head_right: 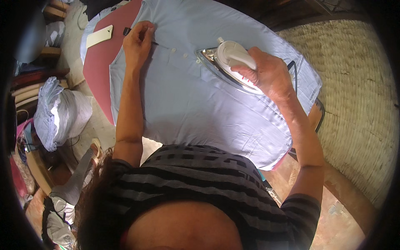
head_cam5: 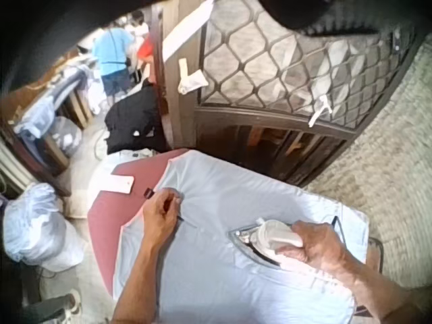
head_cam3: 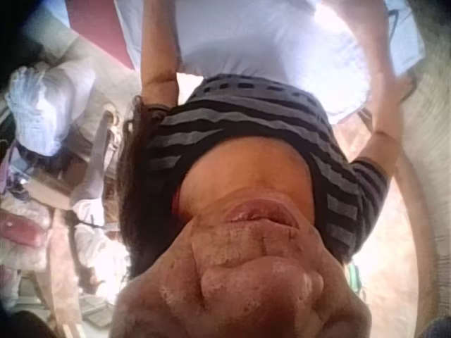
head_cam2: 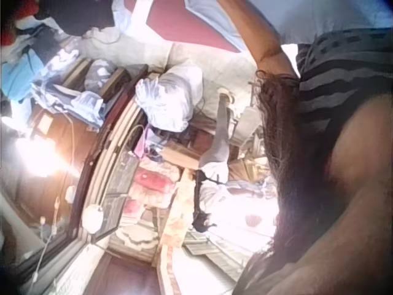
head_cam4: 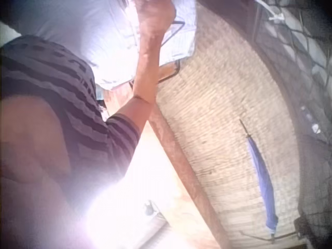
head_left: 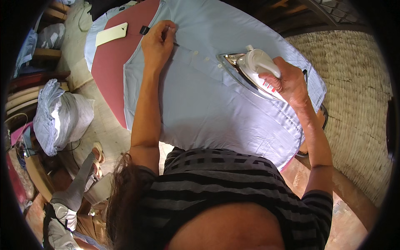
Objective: The person irons a blue collared shirt on an ironing board, smoothing sections with their hands and using an iron to press the collar, button placket, and body of the garment.
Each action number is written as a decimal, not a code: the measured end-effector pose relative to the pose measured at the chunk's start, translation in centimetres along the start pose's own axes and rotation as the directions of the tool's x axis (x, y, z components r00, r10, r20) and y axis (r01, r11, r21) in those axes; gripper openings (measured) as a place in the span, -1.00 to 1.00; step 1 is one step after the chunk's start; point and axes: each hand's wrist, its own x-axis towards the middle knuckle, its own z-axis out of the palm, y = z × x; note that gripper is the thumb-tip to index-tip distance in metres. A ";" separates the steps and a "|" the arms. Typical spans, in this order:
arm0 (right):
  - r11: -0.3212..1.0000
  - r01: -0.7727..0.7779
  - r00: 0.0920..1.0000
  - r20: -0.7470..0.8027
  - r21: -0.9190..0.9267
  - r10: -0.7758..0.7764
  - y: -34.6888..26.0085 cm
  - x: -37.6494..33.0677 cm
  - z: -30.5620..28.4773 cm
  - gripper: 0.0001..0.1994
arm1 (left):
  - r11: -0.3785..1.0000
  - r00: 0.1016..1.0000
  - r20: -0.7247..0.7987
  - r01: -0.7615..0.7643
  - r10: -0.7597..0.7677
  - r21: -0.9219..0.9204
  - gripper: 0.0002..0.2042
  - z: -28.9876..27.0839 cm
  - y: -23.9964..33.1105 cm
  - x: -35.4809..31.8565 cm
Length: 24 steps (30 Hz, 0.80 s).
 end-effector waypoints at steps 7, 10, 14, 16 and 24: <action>0.999 0.033 0.998 0.061 0.041 -0.036 1.2 1.0 -0.8 -0.48 | 0.994 0.989 0.141 -0.055 0.041 0.095 -0.88 -0.9 0.0 0.6; 0.999 0.046 0.997 0.067 0.004 -0.046 1.2 2.0 -1.0 -0.48 | 0.988 0.983 0.171 -0.092 0.071 0.121 -0.87 -1.2 -0.1 0.7; 1.000 0.011 0.998 0.056 -0.029 -0.010 1.0 3.4 -0.1 -0.48 | 0.998 0.973 0.228 0.019 -0.033 0.065 -0.87 -1.7 1.0 0.6; 1.000 0.004 0.999 0.034 -0.015 -0.004 0.7 3.1 -0.3 -0.46 | 1.000 0.981 0.194 0.010 -0.015 0.026 -0.88 -1.6 0.8 0.4; 0.999 -0.033 0.999 0.027 0.021 0.032 1.9 1.9 -0.4 -0.41 | 0.990 0.979 0.158 -0.134 0.127 0.034 -0.86 -1.1 -0.3 -0.2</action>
